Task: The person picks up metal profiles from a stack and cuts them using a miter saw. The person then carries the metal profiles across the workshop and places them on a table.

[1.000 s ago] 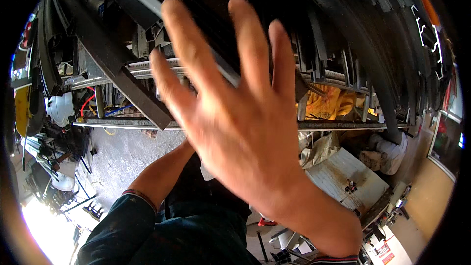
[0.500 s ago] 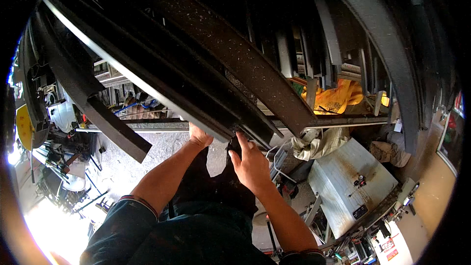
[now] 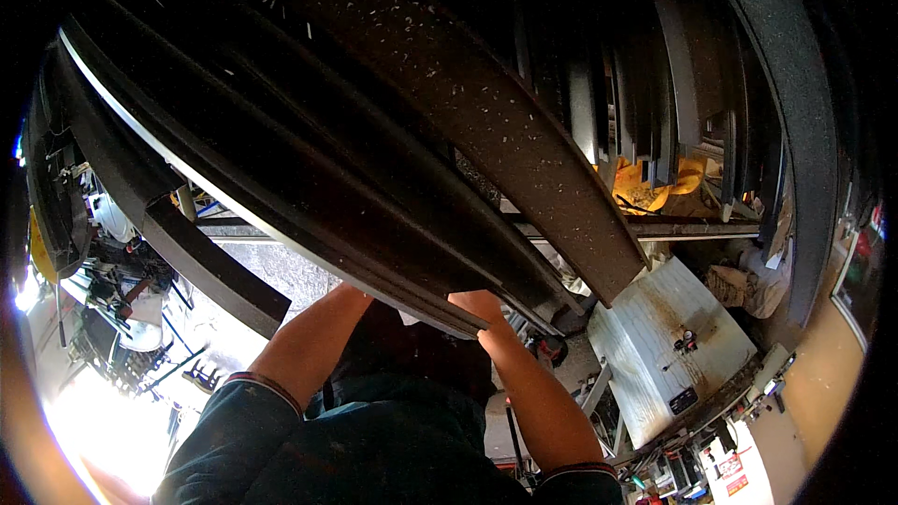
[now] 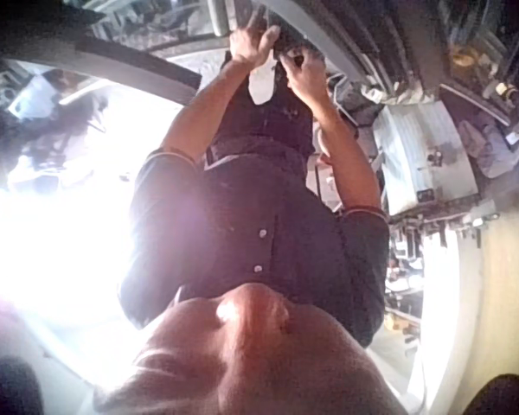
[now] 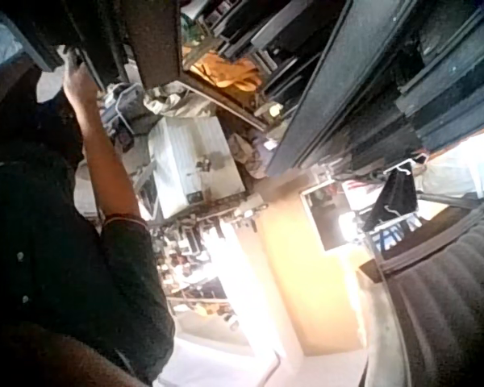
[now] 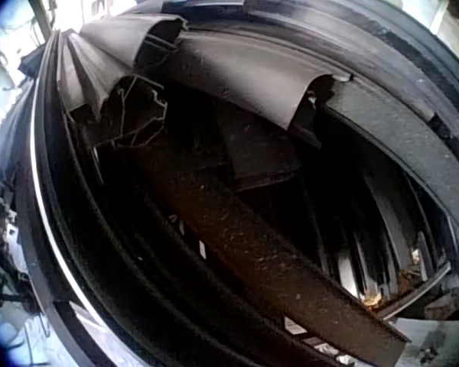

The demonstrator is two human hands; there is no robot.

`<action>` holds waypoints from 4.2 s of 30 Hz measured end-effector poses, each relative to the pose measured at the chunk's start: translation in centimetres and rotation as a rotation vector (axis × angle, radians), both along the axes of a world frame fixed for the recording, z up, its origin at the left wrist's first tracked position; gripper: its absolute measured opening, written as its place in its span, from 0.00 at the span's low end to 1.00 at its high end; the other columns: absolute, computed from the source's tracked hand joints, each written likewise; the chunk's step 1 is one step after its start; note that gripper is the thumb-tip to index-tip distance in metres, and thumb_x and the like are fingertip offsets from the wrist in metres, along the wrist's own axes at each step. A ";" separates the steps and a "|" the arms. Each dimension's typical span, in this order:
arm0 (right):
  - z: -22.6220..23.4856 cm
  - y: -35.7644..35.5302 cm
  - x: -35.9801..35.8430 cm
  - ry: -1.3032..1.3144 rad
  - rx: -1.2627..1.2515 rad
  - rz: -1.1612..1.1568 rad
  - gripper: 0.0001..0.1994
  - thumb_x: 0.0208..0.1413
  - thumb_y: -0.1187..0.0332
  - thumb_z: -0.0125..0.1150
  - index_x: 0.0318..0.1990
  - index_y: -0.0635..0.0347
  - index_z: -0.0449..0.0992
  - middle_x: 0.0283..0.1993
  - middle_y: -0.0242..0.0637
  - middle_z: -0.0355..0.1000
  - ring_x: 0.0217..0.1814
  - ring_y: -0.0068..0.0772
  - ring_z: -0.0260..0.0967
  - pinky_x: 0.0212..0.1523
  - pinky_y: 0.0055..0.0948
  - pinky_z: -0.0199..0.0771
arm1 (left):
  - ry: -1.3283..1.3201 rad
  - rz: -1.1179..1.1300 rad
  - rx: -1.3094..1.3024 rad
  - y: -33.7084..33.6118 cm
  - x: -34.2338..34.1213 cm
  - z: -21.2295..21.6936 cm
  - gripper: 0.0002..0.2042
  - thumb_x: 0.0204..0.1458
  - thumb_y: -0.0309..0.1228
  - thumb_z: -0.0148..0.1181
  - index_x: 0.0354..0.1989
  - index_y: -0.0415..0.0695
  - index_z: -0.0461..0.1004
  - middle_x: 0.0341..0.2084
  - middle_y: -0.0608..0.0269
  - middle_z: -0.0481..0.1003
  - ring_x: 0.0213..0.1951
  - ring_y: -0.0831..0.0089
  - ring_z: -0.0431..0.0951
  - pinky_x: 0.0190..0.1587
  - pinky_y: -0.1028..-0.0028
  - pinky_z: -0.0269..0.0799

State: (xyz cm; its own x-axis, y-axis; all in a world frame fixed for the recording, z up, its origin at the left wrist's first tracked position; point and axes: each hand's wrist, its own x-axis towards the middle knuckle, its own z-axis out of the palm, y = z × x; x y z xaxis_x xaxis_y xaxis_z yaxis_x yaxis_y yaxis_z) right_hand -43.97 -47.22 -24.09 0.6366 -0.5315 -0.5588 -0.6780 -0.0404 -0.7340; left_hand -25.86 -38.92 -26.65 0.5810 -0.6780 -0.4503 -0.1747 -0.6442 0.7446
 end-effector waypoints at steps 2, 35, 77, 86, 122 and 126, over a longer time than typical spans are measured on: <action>-0.4 -0.4 -0.3 -0.118 -0.239 0.120 0.13 0.62 0.62 0.67 0.39 0.65 0.78 0.25 0.44 0.76 0.26 0.43 0.78 0.29 0.39 0.76 | -0.003 0.000 -0.012 0.1 0.0 -0.3 0.43 0.60 0.62 0.51 0.79 0.51 0.52 0.38 0.53 0.86 0.39 0.48 0.86 0.42 0.56 0.81; 4.7 -3.7 3.1 0.179 -0.097 0.117 0.11 0.59 0.64 0.66 0.38 0.64 0.81 0.39 0.54 0.78 0.46 0.60 0.76 0.51 0.48 0.74 | -0.145 -0.069 0.026 -0.1 -1.0 -1.0 0.40 0.60 0.65 0.50 0.73 0.50 0.63 0.35 0.62 0.86 0.35 0.53 0.86 0.38 0.57 0.80; -4.0 -1.2 -5.4 -0.153 -0.483 0.270 0.11 0.57 0.62 0.70 0.39 0.58 0.80 0.41 0.49 0.77 0.45 0.56 0.75 0.47 0.50 0.73 | -0.165 -0.004 -0.054 -0.4 -1.1 -0.9 0.31 0.60 0.63 0.53 0.57 0.49 0.75 0.29 0.61 0.85 0.31 0.52 0.86 0.34 0.56 0.81; -1.3 -1.9 -3.3 0.001 -0.034 0.052 0.12 0.56 0.61 0.70 0.39 0.59 0.79 0.43 0.50 0.77 0.47 0.57 0.75 0.49 0.51 0.73 | -0.162 -0.009 -0.051 -0.5 -1.1 -0.9 0.28 0.60 0.64 0.53 0.49 0.50 0.77 0.28 0.62 0.85 0.31 0.54 0.86 0.34 0.58 0.81; 0.9 -1.0 -2.4 -0.079 0.305 -0.438 0.18 0.63 0.52 0.68 0.46 0.56 0.76 0.36 0.36 0.76 0.37 0.36 0.78 0.42 0.39 0.79 | -0.213 -0.048 -0.030 -0.1 -1.3 -1.6 0.27 0.61 0.61 0.54 0.48 0.47 0.76 0.29 0.60 0.85 0.31 0.52 0.85 0.35 0.56 0.81; 2.6 -2.3 -2.1 0.041 -0.634 0.394 0.18 0.60 0.56 0.68 0.49 0.60 0.78 0.42 0.47 0.78 0.46 0.57 0.77 0.52 0.49 0.76 | -0.204 -0.033 -0.045 -0.1 -1.3 -1.6 0.28 0.61 0.63 0.52 0.47 0.47 0.76 0.28 0.60 0.85 0.31 0.52 0.85 0.35 0.55 0.80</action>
State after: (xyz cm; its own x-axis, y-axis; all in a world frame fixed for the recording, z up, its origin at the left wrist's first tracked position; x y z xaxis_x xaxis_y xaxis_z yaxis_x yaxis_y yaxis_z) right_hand -46.12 -49.55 -21.52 0.8318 -0.4964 -0.2484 -0.5521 -0.6929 -0.4638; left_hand -27.12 -39.06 -28.29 0.6345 -0.7146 -0.2944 -0.3455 -0.6030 0.7191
